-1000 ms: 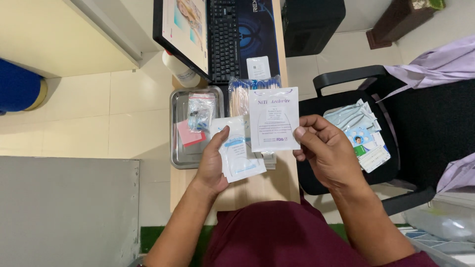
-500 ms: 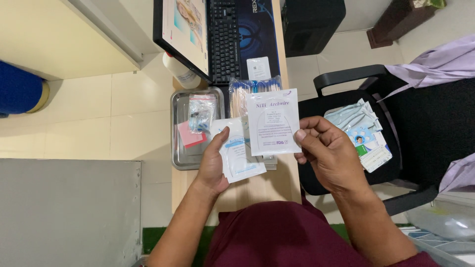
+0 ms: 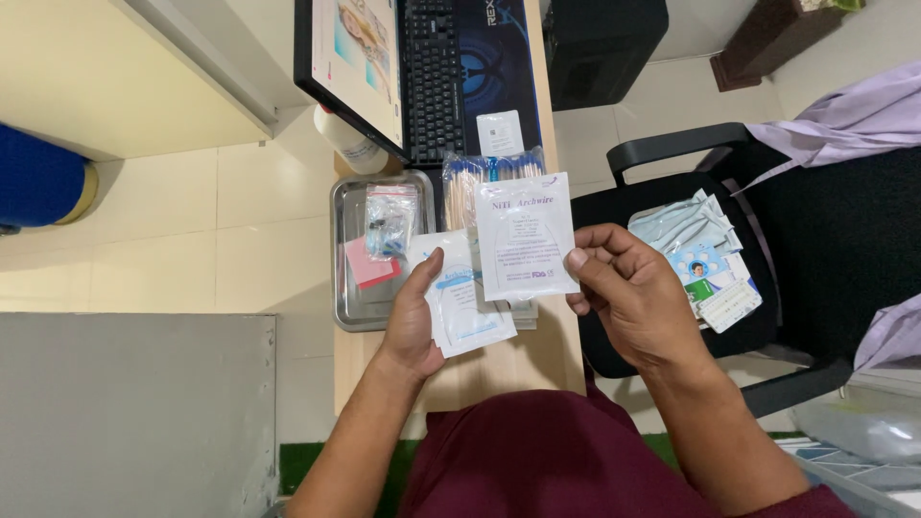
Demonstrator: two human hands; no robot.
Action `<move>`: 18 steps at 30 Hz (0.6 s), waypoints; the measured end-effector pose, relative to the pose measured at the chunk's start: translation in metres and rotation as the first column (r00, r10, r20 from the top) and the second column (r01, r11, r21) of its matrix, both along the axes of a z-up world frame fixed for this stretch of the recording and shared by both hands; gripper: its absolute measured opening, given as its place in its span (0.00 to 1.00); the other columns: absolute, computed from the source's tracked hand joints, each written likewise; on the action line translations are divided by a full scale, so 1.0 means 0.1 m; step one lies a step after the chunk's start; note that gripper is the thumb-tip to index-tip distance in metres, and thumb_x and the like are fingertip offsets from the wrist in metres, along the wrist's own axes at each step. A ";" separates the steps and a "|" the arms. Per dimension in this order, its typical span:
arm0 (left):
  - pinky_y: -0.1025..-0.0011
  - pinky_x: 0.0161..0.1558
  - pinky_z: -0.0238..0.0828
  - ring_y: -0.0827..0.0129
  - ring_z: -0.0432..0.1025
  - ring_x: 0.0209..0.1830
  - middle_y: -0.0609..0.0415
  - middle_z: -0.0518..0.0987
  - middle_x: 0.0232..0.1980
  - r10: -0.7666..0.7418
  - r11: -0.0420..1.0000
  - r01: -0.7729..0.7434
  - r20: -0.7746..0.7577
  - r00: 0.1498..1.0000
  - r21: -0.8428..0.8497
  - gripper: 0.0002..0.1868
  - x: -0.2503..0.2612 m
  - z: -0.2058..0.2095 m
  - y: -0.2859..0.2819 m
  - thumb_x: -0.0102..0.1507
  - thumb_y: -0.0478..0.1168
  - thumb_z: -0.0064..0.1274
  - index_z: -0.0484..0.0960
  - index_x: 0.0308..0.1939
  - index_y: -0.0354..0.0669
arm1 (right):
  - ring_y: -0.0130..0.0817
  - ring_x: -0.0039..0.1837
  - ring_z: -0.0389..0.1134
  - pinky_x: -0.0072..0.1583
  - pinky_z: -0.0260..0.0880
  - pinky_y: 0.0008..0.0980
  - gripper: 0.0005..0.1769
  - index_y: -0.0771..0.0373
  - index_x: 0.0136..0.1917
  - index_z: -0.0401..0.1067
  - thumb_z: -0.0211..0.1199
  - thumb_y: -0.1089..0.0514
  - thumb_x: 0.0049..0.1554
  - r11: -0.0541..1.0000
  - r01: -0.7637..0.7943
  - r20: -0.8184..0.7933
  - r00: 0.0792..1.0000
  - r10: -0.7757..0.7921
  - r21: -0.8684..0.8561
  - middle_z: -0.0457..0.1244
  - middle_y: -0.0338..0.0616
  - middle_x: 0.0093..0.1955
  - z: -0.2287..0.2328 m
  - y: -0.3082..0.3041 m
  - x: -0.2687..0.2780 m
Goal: Retrieves medical items from a sterile storage cabinet and inspects dental archwire packets and saliva ejectors at a laboratory bench.
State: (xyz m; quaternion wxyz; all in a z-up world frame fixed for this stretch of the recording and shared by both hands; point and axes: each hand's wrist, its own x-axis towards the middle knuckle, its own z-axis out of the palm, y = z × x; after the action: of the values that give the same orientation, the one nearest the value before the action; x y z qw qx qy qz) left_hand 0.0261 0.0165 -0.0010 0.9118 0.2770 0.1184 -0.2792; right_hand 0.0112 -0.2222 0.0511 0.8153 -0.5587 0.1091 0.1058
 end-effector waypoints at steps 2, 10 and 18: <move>0.52 0.61 0.75 0.53 0.75 0.61 0.43 0.77 0.64 0.004 1.000 -0.004 -0.002 1.000 0.000 0.32 0.00 -0.01 0.00 0.69 0.53 0.46 0.68 0.70 0.35 | 0.25 0.38 0.63 0.41 0.66 0.25 0.09 0.67 0.54 0.69 0.62 0.61 0.63 1.000 -0.005 0.008 1.000 0.005 0.017 0.66 0.42 0.40 -0.02 -0.01 0.00; 0.51 0.60 0.75 0.53 0.75 0.60 0.44 0.78 0.63 0.014 1.000 -0.014 -0.001 1.000 0.009 0.31 0.00 -0.02 0.01 0.69 0.53 0.47 0.69 0.70 0.36 | 0.24 0.38 0.63 0.42 0.68 0.26 0.09 0.67 0.54 0.70 0.62 0.61 0.62 0.999 -0.003 -0.011 1.000 0.004 0.043 0.66 0.41 0.40 -0.04 -0.01 0.00; 0.51 0.61 0.74 0.53 0.76 0.60 0.44 0.78 0.63 0.032 0.999 -0.031 -0.015 0.999 0.022 0.31 0.00 -0.03 0.02 0.69 0.53 0.46 0.69 0.69 0.36 | 0.24 0.38 0.63 0.42 0.67 0.26 0.09 0.67 0.54 0.70 0.62 0.61 0.62 0.999 0.002 0.013 1.000 -0.002 0.033 0.66 0.40 0.40 -0.06 -0.02 0.01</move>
State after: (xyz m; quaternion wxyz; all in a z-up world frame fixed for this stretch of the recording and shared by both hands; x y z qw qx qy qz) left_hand 0.0262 0.0181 -0.0036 0.9120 0.2830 0.1329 -0.2656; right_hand 0.0121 -0.2242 0.0449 0.8253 -0.5457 0.1026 0.1032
